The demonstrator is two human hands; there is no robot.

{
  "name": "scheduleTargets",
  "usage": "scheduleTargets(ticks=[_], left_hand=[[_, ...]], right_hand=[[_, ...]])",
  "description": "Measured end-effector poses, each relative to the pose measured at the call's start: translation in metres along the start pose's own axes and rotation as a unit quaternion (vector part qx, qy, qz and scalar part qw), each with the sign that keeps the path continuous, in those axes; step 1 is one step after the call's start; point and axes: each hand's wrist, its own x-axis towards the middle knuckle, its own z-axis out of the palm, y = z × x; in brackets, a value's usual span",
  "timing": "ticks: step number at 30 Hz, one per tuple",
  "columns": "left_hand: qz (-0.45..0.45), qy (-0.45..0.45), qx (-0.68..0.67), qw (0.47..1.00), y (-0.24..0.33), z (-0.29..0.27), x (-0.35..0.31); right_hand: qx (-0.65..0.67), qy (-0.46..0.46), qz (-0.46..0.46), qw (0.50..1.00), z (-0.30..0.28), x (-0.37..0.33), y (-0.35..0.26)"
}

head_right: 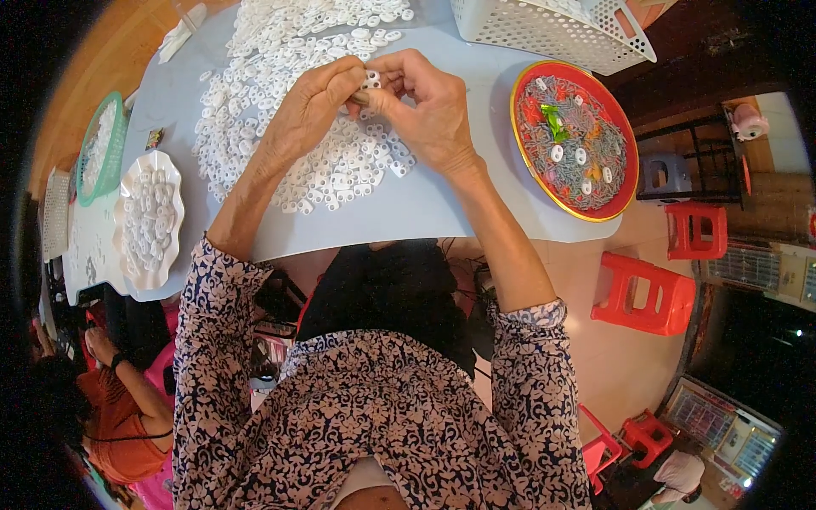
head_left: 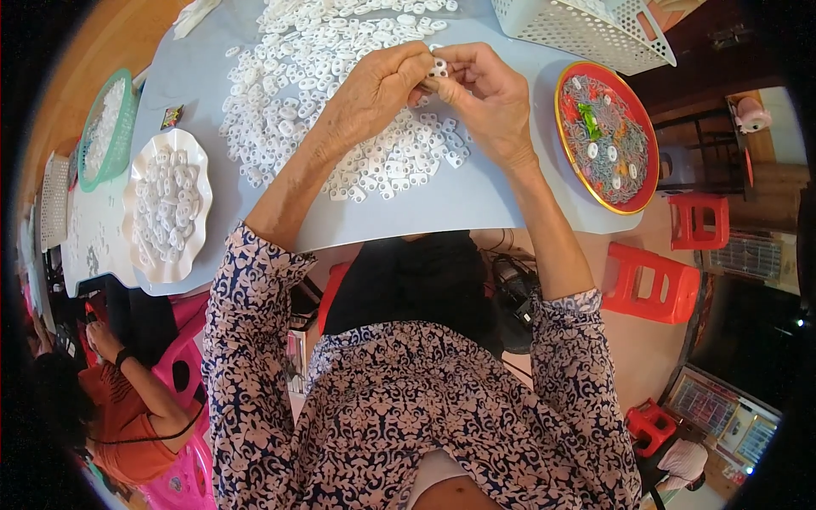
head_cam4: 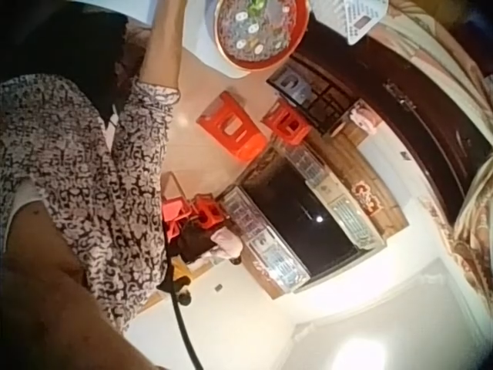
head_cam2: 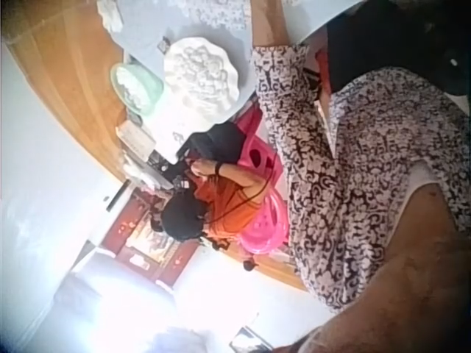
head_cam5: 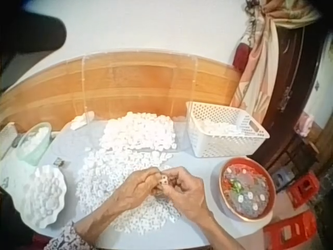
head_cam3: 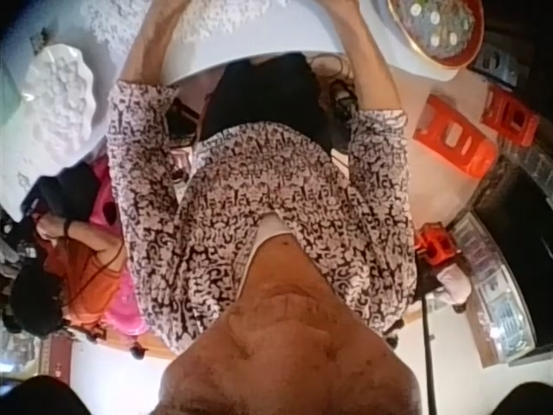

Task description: Sorting small white plastic rings and inspecting them.

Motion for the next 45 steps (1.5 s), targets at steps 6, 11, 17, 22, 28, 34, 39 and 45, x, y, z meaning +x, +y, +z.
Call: scheduleTargets(ticks=[6,11,17,22,28,34,39,45], left_hand=[[0.019,0.041,0.012,0.999,-0.003,0.002,-0.001],[0.035,0.065,0.031,0.997,0.001,0.005,-0.002],[0.075,0.08,0.047,0.993,0.0,0.005,-0.001],[0.044,0.079,0.021,0.996,0.001,0.006,0.0],[0.062,0.105,0.01,0.993,0.004,0.007,-0.001],[0.07,0.134,0.005,0.988,0.003,0.003,0.0],[0.044,0.15,-0.009,0.988,0.007,-0.004,0.001],[0.05,0.149,-0.013,0.988,0.005,-0.004,0.0]], right_hand=[[0.123,0.0,0.059,0.991,0.001,0.002,-0.006],[0.12,-0.013,0.083,0.989,-0.003,0.003,-0.009],[0.151,-0.01,0.083,0.985,-0.003,0.004,-0.007],[0.153,0.002,0.074,0.986,-0.003,0.003,-0.006],[0.176,0.021,0.096,0.979,-0.003,0.002,-0.003],[0.165,0.008,0.092,0.982,-0.002,0.002,-0.005],[0.15,0.017,0.125,0.981,-0.005,0.0,-0.009],[0.155,0.013,0.116,0.981,-0.003,0.002,-0.007]])
